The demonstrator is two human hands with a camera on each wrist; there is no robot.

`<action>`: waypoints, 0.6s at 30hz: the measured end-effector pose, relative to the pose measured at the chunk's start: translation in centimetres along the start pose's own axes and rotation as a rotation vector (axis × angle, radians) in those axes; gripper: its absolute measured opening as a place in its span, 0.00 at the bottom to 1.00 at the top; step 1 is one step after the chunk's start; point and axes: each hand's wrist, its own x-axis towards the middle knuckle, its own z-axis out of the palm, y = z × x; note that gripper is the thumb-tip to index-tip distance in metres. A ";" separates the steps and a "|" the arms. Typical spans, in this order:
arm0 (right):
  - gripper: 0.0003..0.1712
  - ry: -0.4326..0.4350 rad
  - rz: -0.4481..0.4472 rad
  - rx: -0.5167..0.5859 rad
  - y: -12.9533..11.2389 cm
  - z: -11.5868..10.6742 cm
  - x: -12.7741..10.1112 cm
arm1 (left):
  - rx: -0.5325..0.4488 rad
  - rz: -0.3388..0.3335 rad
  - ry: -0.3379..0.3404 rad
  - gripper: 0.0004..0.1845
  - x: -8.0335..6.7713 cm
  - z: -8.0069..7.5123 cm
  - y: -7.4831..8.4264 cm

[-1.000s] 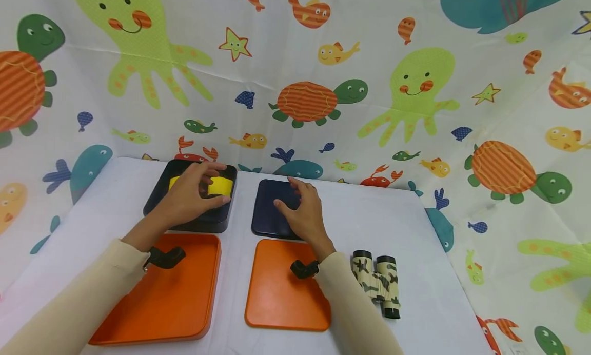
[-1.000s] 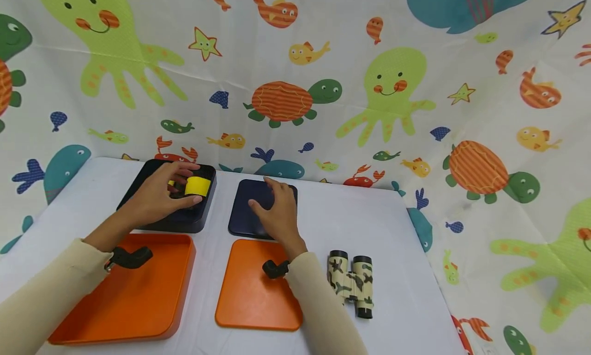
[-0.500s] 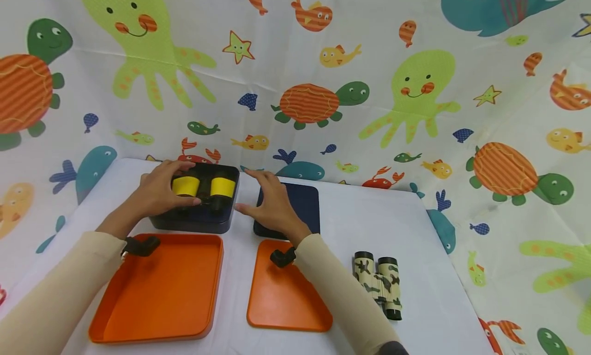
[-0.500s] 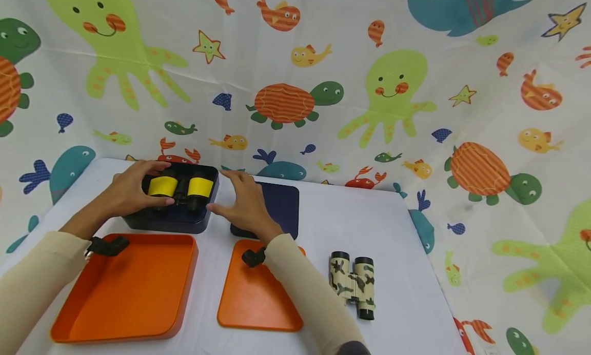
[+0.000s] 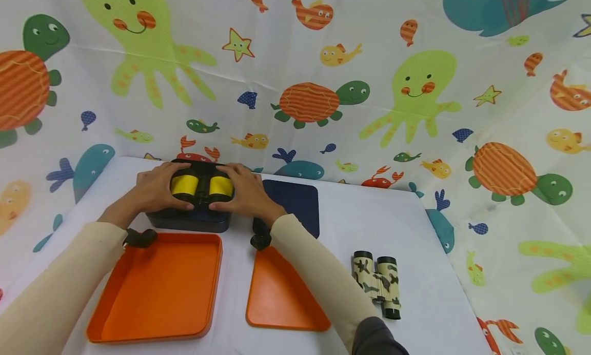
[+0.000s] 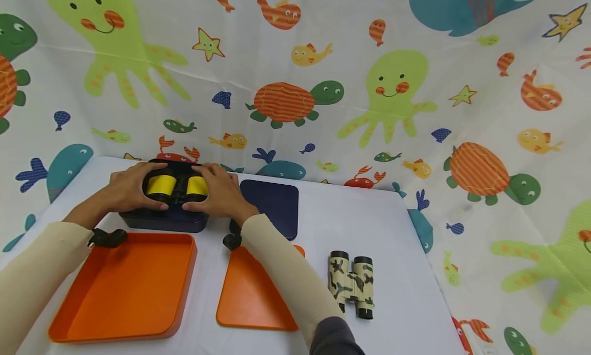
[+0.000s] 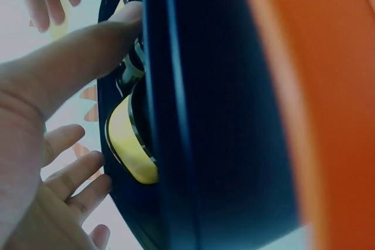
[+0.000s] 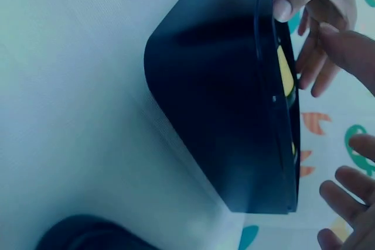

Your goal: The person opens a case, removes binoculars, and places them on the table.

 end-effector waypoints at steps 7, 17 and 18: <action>0.63 -0.057 0.037 -0.019 -0.1 1.0 1.8 | 0.031 0.006 -0.041 0.63 0.7 -0.2 -0.3; 0.66 -0.128 0.031 -0.085 0.9 1.6 3.2 | 0.051 0.036 -0.059 0.63 0.8 0.0 -0.9; 0.67 -0.132 0.031 -0.091 1.0 1.6 3.3 | 0.052 0.041 -0.061 0.63 0.8 0.0 -1.0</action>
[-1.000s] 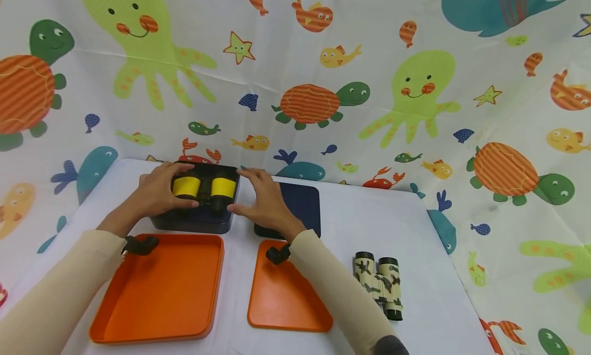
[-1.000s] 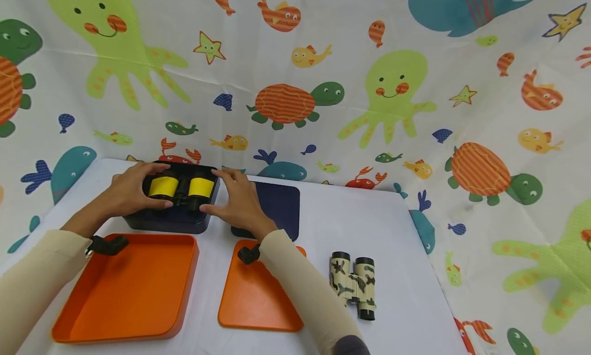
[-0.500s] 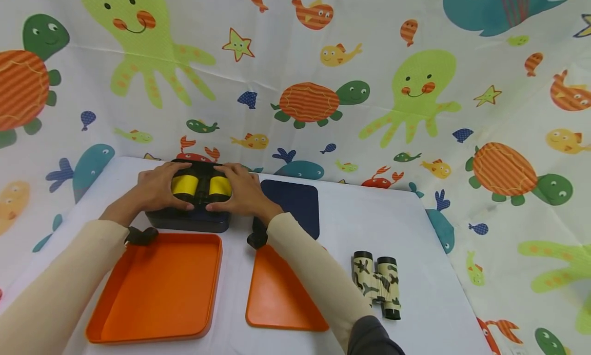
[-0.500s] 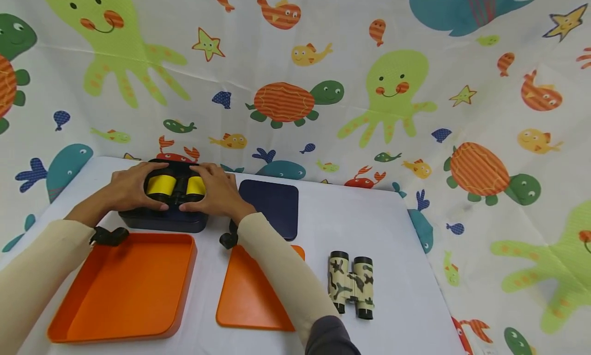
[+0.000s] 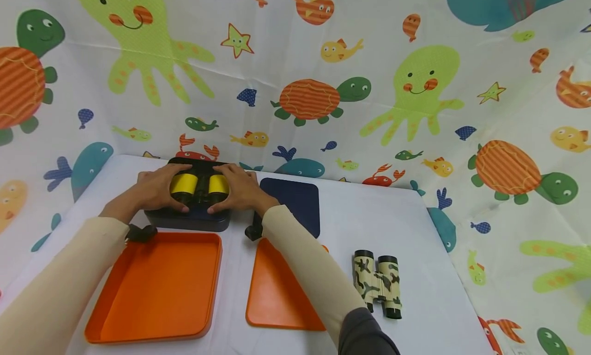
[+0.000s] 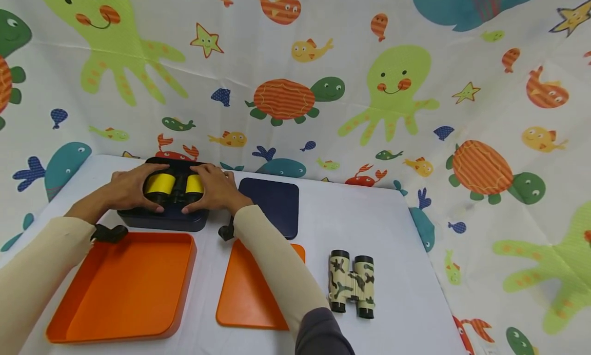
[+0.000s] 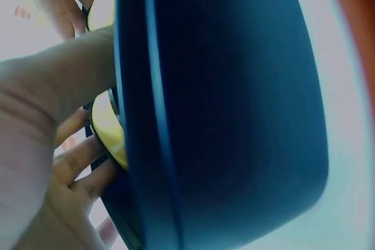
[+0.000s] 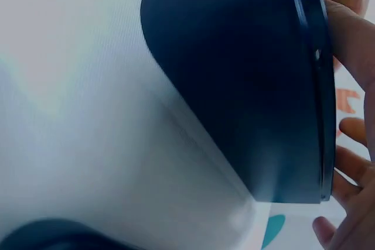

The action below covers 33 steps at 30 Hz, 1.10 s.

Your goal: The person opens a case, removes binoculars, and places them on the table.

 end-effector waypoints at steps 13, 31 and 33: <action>0.67 -0.036 0.014 -0.055 0.0 -1.0 0.9 | 0.011 0.046 -0.028 0.64 -0.2 -0.5 -0.4; 0.69 -0.018 0.013 -0.057 -0.1 -0.8 1.1 | 0.038 0.010 0.007 0.64 -0.5 -0.5 0.0; 0.69 -0.010 0.006 -0.053 -0.2 -1.0 1.0 | 0.039 0.010 0.014 0.65 -0.8 -0.9 0.2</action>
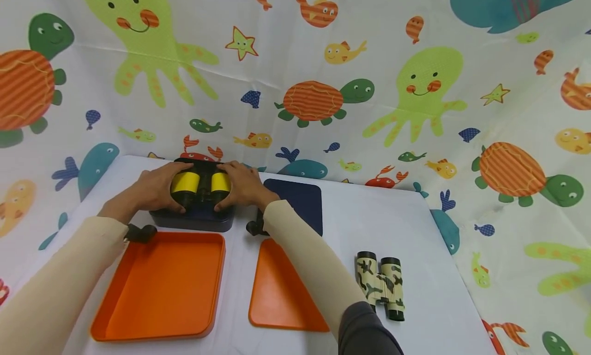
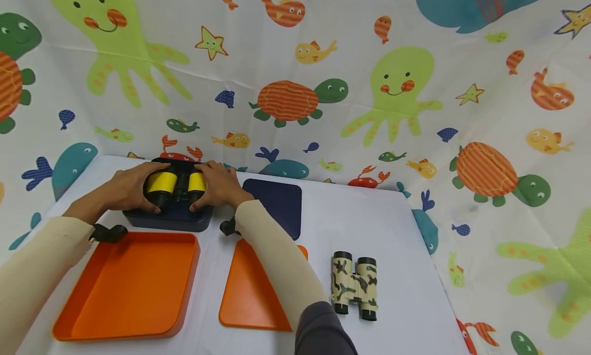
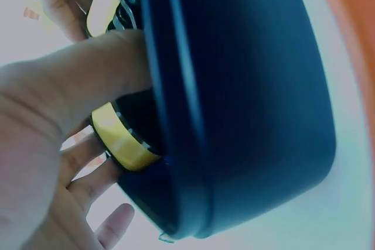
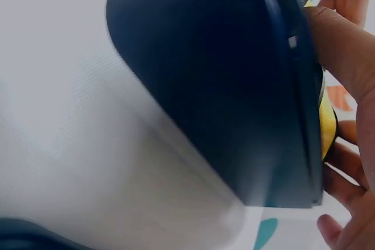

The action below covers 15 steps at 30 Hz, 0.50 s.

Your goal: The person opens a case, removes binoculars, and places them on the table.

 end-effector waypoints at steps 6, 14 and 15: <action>0.70 0.034 -0.020 0.012 -0.1 -1.0 -0.5 | 0.006 0.002 0.026 0.66 -0.6 -1.2 0.9; 0.70 0.061 -0.053 0.022 -0.3 -2.3 -1.3 | 0.028 0.022 0.058 0.67 -1.1 -2.0 1.4; 0.70 0.064 -0.056 0.020 -0.3 -2.4 -1.3 | 0.026 0.024 0.061 0.67 -1.1 -2.1 1.5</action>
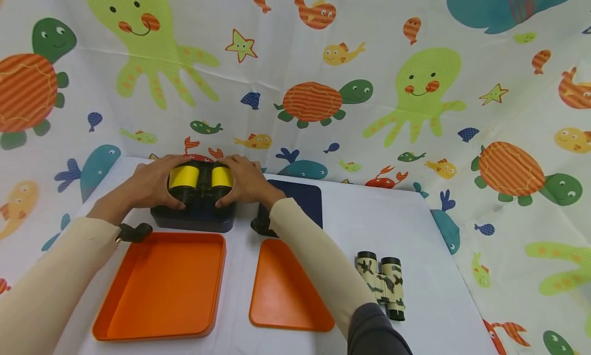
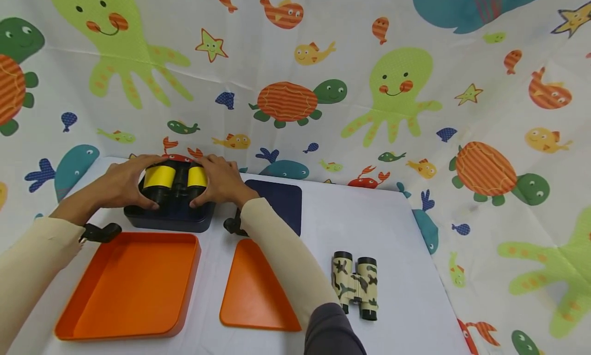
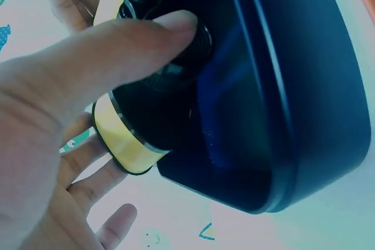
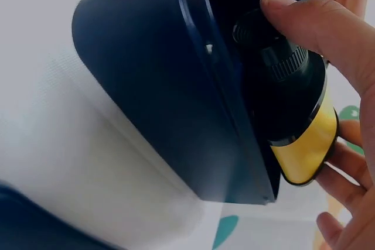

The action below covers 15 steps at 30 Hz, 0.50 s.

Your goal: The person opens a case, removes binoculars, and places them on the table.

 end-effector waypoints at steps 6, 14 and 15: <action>0.70 0.023 -0.007 -0.005 0.5 -0.7 -0.9 | -0.022 0.013 0.009 0.66 0.0 -0.3 0.7; 0.69 0.032 -0.011 -0.013 1.5 -1.8 -3.1 | -0.017 0.049 0.014 0.66 0.0 -0.2 2.7; 0.69 0.035 -0.013 -0.011 1.6 -1.9 -3.4 | -0.016 0.058 0.017 0.66 0.0 -0.2 2.9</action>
